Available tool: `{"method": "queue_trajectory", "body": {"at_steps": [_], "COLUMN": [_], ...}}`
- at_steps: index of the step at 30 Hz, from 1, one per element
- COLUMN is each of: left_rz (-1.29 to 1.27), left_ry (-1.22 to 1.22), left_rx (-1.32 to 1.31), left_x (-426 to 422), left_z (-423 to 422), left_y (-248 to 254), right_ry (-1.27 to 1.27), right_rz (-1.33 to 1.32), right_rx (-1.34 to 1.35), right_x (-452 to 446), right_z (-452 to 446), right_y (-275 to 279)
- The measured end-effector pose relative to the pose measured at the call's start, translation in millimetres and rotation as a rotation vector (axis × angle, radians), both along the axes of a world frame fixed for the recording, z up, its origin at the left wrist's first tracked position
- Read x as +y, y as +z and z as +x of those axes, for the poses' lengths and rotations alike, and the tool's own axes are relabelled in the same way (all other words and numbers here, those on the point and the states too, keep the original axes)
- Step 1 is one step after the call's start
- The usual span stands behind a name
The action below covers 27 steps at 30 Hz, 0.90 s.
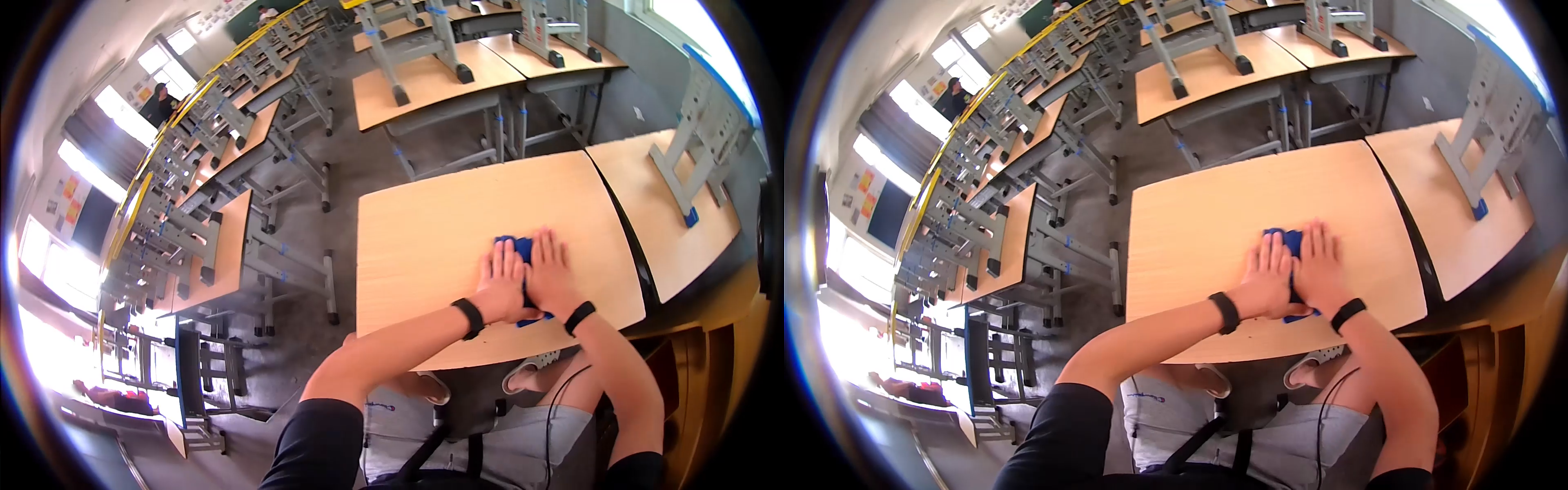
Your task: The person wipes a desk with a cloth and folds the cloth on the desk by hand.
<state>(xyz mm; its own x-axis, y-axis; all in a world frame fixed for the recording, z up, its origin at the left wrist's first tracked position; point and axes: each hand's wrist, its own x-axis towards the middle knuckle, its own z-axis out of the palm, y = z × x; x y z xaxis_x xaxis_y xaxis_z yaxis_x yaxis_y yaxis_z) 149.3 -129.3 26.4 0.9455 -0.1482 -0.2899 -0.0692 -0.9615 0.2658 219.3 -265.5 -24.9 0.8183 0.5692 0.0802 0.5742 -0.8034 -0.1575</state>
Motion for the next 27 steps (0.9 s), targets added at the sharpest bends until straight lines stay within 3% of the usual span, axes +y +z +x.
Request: {"method": "queue_trajectory", "body": {"at_steps": [8,11,16,27], "left_rz": [-0.023,-0.039,-0.021,-0.003], "left_ry": [-0.206,-0.250,-0.332,-0.152], "left_rx": [0.043,0.130,0.029,-0.213], "left_x": [-92,-85,-69,22], "left_z": [72,84,114,142], "left_y": [-3,9,5,-19], "right_ry": [-0.206,-0.217,-0.233,-0.160], "right_rz": [-0.093,-0.110,-0.146,-0.121], "right_rx": [0.050,0.070,0.025,-0.027], "right_x": [-105,-103,-95,-20], "right_z": [40,46,76,142], "right_y": [11,17,10,-10]}}
